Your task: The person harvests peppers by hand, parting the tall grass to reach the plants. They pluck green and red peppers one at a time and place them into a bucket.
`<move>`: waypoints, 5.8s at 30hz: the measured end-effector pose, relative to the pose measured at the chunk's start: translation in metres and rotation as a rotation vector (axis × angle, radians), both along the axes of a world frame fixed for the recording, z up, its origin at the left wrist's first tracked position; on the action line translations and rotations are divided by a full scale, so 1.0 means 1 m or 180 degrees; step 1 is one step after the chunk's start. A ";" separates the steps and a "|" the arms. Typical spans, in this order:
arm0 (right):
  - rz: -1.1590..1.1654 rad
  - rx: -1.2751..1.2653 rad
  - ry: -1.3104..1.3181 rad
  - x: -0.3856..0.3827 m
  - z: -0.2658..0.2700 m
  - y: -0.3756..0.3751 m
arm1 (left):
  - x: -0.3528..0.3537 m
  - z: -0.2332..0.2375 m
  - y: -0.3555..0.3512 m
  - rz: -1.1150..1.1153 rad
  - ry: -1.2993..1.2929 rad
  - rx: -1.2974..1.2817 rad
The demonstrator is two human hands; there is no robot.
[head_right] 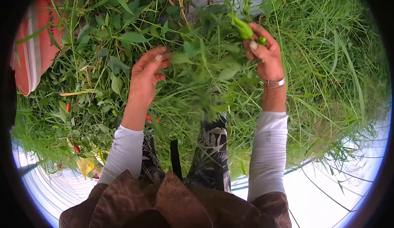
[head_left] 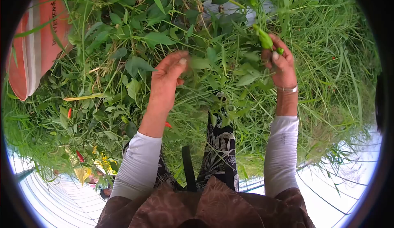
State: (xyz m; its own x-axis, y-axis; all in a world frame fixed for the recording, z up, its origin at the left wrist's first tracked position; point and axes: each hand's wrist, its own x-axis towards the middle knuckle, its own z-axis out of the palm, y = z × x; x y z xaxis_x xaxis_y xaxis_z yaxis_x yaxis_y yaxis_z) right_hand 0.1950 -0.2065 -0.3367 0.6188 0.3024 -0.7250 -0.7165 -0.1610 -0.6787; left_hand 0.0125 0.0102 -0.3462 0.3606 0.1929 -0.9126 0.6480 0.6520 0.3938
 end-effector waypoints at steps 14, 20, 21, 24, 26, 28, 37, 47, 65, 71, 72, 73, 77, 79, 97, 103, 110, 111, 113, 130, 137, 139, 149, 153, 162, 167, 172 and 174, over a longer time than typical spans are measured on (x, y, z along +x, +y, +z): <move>0.1198 -0.1348 -0.1731 -0.108 0.051 0.000 | 0.012 0.016 -0.017 -0.0837 -0.0714 -0.1167; 0.1464 -0.0836 -0.1007 -0.134 0.049 0.069 | 0.001 0.005 -0.034 0.0036 -0.0376 -0.1271; 0.1312 -0.0636 -0.0785 -0.136 0.050 0.074 | -0.001 0.002 -0.035 0.0405 -0.0383 -0.1527; 0.1447 -0.0560 -0.1094 -0.151 0.047 0.072 | 0.003 0.002 -0.030 0.0340 -0.0510 -0.1523; 0.1847 -0.0622 -0.1299 -0.155 0.060 0.065 | 0.004 0.004 -0.027 0.0241 -0.0547 -0.1618; 0.1453 -0.0560 -0.0695 -0.152 0.082 0.052 | 0.006 0.004 -0.015 0.0253 -0.0359 -0.1628; -0.1067 -0.0011 0.0293 -0.116 0.084 -0.035 | 0.011 0.011 -0.003 0.1005 -0.0210 -0.1870; 0.0477 0.0324 -0.0068 -0.103 0.093 0.036 | -0.002 0.007 -0.014 -0.1203 -0.0110 -0.0140; -0.0479 -0.2022 -0.0217 0.005 -0.105 0.089 | -0.005 0.020 -0.033 -0.3154 -0.1307 -0.0189; -0.3169 -0.0299 0.0707 0.053 -0.133 0.080 | -0.003 0.018 -0.024 -0.2798 -0.0821 -0.0440; -0.3183 -0.0466 0.0774 0.059 -0.137 0.076 | -0.003 0.018 -0.024 -0.2620 -0.0728 -0.0360; -0.3183 -0.0461 0.0775 0.063 -0.135 0.074 | -0.003 0.018 -0.024 -0.2443 -0.0634 -0.0287; -0.2586 -0.0216 0.0959 0.058 -0.113 0.058 | -0.010 0.007 -0.028 -0.1914 -0.0591 -0.0673; -0.2114 -0.0068 0.0670 0.051 -0.093 0.048 | -0.004 0.012 -0.027 -0.1792 -0.0606 -0.0495; -0.0832 -0.1110 -0.0493 0.017 -0.113 -0.057 | 0.013 0.011 -0.014 -0.0736 -0.0282 -0.1166; -0.0165 -0.1600 -0.1323 0.099 -0.147 0.039 | 0.013 0.011 -0.015 -0.0773 -0.0080 -0.0931; 0.0693 -0.2222 -0.1926 0.108 -0.158 0.091 | 0.012 0.009 -0.015 -0.0508 -0.0207 -0.1059; 0.0823 -0.2308 -0.1971 0.112 -0.171 0.111 | 0.011 0.007 -0.016 -0.0463 -0.0228 -0.1088; 0.1091 -0.2444 -0.1996 0.103 -0.181 0.111 | 0.011 0.006 -0.015 -0.0416 -0.0151 -0.1089; 0.3760 -0.3022 -0.2492 0.103 -0.276 0.062 | 0.010 0.003 -0.011 -0.0503 -0.0061 -0.1052; 0.3544 -0.1792 -0.2600 0.074 -0.207 -0.002 | 0.008 0.004 -0.012 -0.0454 -0.0217 -0.1118; 0.3091 -0.1291 -0.2272 0.063 -0.204 -0.025 | 0.006 0.004 -0.013 -0.0426 -0.0277 -0.1034; 0.0998 -0.0765 -0.0595 0.030 -0.119 -0.033 | 0.010 0.009 -0.016 -0.0486 -0.0300 -0.0991; 0.1143 -0.1388 -0.0849 0.036 -0.143 -0.037 | 0.007 0.007 -0.018 -0.0437 -0.0353 -0.0989; 0.2306 -0.4045 -0.3008 0.076 -0.227 -0.024 | -0.003 0.007 -0.015 -0.0453 -0.0254 -0.1029; 0.3531 -0.3372 -0.3244 0.081 -0.266 -0.007 | -0.008 0.005 -0.013 -0.0389 -0.0180 -0.1043; 0.3342 -0.3290 -0.2010 0.071 -0.213 -0.032 | -0.007 0.004 -0.015 -0.0329 -0.0255 -0.0988; 0.3224 -0.3227 -0.1574 0.062 -0.189 -0.049 | -0.006 0.006 -0.016 -0.0373 -0.0267 -0.1023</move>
